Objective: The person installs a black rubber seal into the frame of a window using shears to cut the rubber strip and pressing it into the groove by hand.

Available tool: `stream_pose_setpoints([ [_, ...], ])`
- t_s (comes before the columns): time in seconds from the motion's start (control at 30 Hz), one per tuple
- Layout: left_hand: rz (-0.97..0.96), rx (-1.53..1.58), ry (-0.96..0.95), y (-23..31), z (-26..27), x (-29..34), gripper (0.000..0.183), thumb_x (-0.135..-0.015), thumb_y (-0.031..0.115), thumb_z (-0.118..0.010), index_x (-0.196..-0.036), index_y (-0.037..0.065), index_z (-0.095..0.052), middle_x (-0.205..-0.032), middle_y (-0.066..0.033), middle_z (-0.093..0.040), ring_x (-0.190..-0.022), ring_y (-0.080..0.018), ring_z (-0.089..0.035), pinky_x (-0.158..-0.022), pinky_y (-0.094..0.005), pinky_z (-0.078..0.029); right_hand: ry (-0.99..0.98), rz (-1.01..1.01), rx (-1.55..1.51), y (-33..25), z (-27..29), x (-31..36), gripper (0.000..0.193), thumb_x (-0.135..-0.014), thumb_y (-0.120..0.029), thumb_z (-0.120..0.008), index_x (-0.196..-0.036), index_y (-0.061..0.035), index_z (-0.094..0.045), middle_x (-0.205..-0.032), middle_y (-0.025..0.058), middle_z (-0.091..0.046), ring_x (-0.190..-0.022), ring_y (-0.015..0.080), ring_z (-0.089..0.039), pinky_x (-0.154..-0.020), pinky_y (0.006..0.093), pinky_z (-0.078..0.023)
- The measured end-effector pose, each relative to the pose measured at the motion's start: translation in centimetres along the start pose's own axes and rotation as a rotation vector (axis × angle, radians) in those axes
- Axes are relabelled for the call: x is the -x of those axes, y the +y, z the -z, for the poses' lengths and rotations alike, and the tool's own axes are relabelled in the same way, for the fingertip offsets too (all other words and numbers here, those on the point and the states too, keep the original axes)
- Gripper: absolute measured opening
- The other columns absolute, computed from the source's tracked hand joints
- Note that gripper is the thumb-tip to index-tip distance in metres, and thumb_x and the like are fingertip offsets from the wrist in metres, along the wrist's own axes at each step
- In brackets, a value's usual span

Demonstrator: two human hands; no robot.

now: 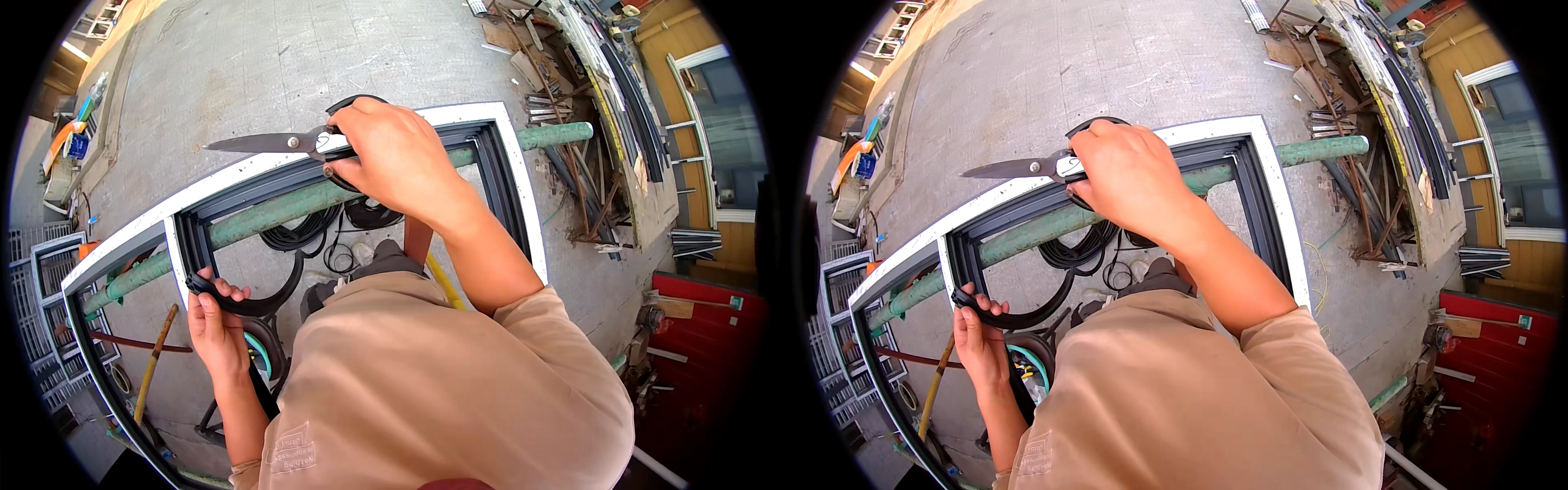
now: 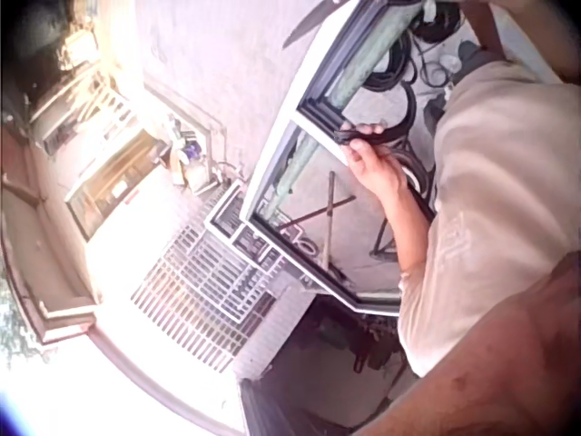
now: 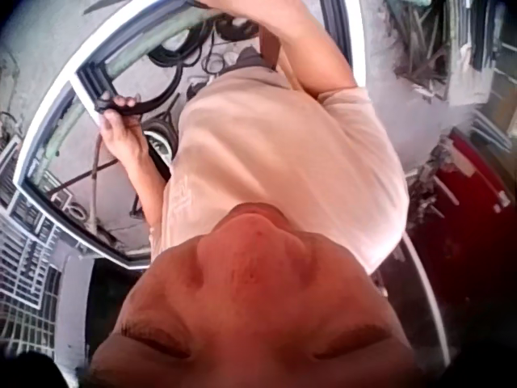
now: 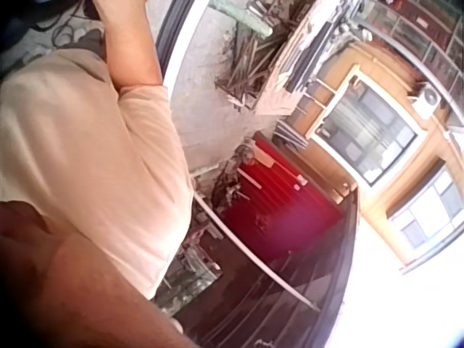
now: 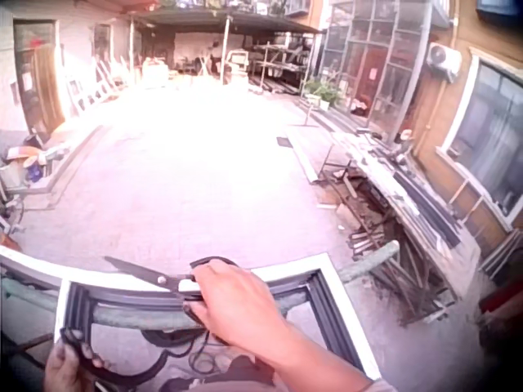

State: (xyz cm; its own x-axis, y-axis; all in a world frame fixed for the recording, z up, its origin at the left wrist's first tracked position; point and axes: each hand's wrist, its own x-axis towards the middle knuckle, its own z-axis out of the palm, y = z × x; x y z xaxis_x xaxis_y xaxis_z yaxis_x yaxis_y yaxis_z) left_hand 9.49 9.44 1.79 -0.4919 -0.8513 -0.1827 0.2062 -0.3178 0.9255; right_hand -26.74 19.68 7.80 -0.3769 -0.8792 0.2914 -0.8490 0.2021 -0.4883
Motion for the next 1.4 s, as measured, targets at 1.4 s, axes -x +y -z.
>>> stream_pose_setpoints([
  [1.4,-0.08,0.086,-0.141,0.4,-2.3,-0.6,0.053,-0.12,0.037,-0.063,-0.158,0.002,-0.055,-0.119,-0.0084,-0.071,-0.116,-0.0254,-0.071,-0.112,-0.0489,-0.057,-0.564,0.413,-0.716,-6.8,-13.3,5.3,0.064,-0.099,-0.033,-0.086,-0.149,0.001,-0.064,-0.14,0.0226,-0.073,-0.133,0.0461,-0.068,-0.114,0.0536,-0.053],
])
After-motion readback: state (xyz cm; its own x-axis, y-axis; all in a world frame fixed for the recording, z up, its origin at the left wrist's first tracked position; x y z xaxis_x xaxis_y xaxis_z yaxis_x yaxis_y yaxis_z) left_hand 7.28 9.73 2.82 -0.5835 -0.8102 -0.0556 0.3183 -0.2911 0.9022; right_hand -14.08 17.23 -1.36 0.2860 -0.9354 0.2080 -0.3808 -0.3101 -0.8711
